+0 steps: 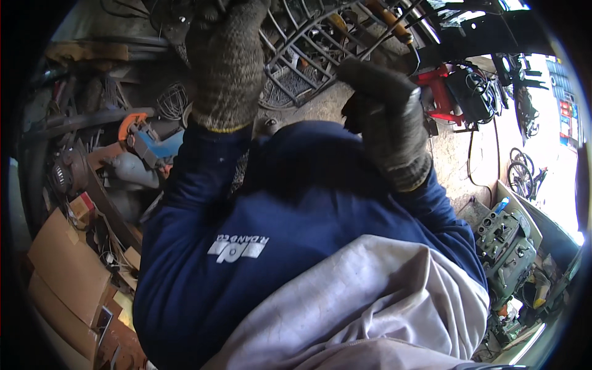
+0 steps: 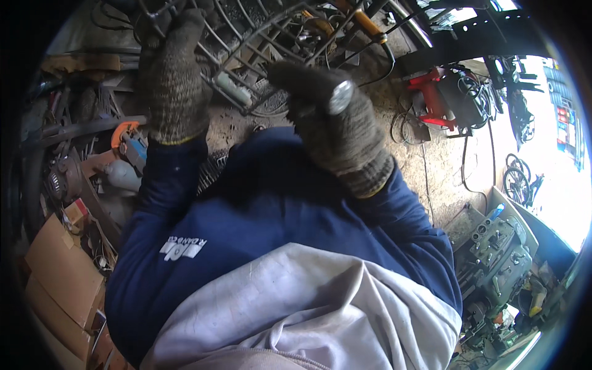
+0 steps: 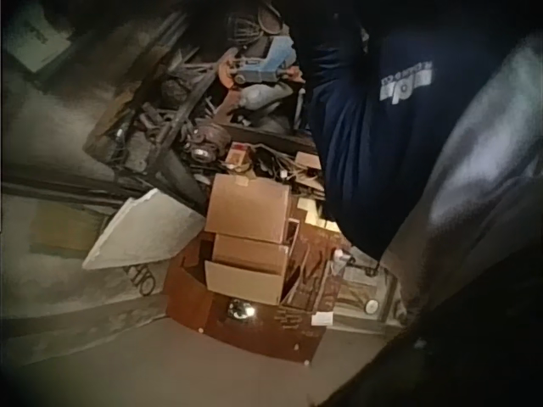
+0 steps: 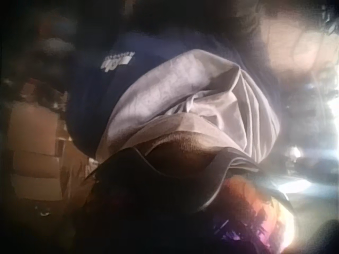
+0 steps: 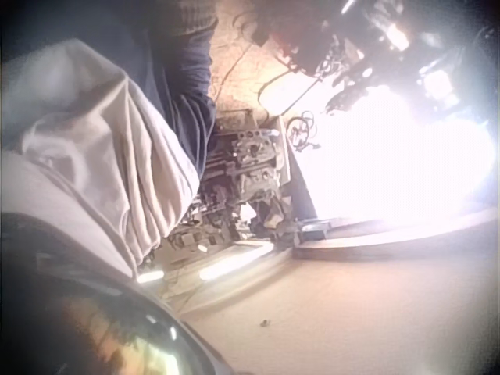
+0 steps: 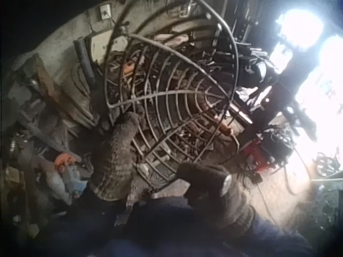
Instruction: The person hammered a curved metal grid to shape it, kemudian placed it down and used a welding tool to join pieces of metal together, resulting in bright sparks.
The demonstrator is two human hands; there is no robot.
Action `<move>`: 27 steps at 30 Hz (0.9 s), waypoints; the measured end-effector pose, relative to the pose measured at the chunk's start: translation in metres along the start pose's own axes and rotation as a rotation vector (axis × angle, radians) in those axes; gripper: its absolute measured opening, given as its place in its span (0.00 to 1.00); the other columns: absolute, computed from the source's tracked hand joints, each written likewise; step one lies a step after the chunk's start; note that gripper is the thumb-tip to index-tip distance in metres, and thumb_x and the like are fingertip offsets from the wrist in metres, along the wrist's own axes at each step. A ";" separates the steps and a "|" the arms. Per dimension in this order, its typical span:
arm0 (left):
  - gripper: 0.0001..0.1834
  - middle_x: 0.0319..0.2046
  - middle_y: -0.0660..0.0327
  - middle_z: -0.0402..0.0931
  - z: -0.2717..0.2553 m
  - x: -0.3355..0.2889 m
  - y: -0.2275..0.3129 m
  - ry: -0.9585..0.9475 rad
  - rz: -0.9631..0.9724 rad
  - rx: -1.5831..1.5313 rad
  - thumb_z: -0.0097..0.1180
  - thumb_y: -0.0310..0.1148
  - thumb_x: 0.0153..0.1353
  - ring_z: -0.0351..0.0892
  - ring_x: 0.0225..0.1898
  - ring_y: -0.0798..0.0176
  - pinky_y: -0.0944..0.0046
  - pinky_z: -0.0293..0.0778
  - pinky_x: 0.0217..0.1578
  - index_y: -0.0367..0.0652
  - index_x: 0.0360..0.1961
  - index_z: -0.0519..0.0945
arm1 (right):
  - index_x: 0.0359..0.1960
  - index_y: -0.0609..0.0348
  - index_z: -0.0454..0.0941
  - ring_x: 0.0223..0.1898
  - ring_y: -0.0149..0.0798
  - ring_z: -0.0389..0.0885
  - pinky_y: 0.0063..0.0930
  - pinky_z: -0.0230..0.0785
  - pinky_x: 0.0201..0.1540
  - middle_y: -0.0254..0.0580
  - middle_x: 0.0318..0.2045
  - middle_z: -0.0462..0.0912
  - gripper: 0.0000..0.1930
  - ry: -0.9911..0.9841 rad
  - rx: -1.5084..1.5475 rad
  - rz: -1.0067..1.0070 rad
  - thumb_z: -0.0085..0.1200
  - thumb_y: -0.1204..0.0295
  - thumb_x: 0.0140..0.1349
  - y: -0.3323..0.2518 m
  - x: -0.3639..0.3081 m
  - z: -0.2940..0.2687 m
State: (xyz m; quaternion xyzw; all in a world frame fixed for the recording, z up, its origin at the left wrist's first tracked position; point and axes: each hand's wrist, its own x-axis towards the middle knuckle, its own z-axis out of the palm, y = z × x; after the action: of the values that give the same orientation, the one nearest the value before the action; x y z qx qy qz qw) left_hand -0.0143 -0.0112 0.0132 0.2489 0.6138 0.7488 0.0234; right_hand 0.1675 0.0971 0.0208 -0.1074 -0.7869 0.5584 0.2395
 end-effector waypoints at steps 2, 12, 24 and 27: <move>0.15 0.40 0.59 0.80 0.009 0.009 0.007 0.082 -0.191 -0.155 0.54 0.33 0.64 0.79 0.43 0.63 0.65 0.74 0.45 0.35 0.48 0.78 | 0.53 0.63 0.75 0.26 0.26 0.75 0.20 0.68 0.29 0.35 0.27 0.78 0.18 -0.005 0.223 0.028 0.49 0.63 0.68 0.000 0.002 -0.007; 0.12 0.47 0.57 0.77 -0.003 0.018 -0.014 -0.031 -0.404 -0.126 0.52 0.26 0.64 0.77 0.45 0.65 0.65 0.73 0.46 0.41 0.48 0.80 | 0.52 0.66 0.75 0.24 0.26 0.75 0.20 0.69 0.27 0.36 0.26 0.79 0.20 0.092 0.163 -0.038 0.53 0.63 0.66 -0.007 0.008 -0.030; 0.11 0.40 0.60 0.80 0.015 0.003 0.008 -0.057 -0.086 -0.080 0.56 0.26 0.61 0.79 0.40 0.68 0.69 0.75 0.42 0.41 0.45 0.79 | 0.51 0.56 0.78 0.28 0.25 0.78 0.18 0.70 0.28 0.41 0.37 0.83 0.15 -0.056 -0.380 0.085 0.52 0.70 0.63 0.002 -0.003 -0.013; 0.11 0.40 0.61 0.80 0.009 0.009 0.005 -0.069 -0.025 -0.057 0.57 0.26 0.61 0.79 0.40 0.68 0.69 0.75 0.42 0.41 0.45 0.78 | 0.52 0.67 0.74 0.26 0.26 0.77 0.19 0.70 0.27 0.44 0.37 0.82 0.21 0.071 0.000 0.030 0.49 0.62 0.66 -0.017 0.000 -0.015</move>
State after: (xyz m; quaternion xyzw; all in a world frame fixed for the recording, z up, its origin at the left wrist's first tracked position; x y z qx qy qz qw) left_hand -0.0169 -0.0012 0.0219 0.2660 0.5940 0.7567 0.0609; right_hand 0.1768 0.1031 0.0401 -0.1388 -0.7762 0.5578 0.2591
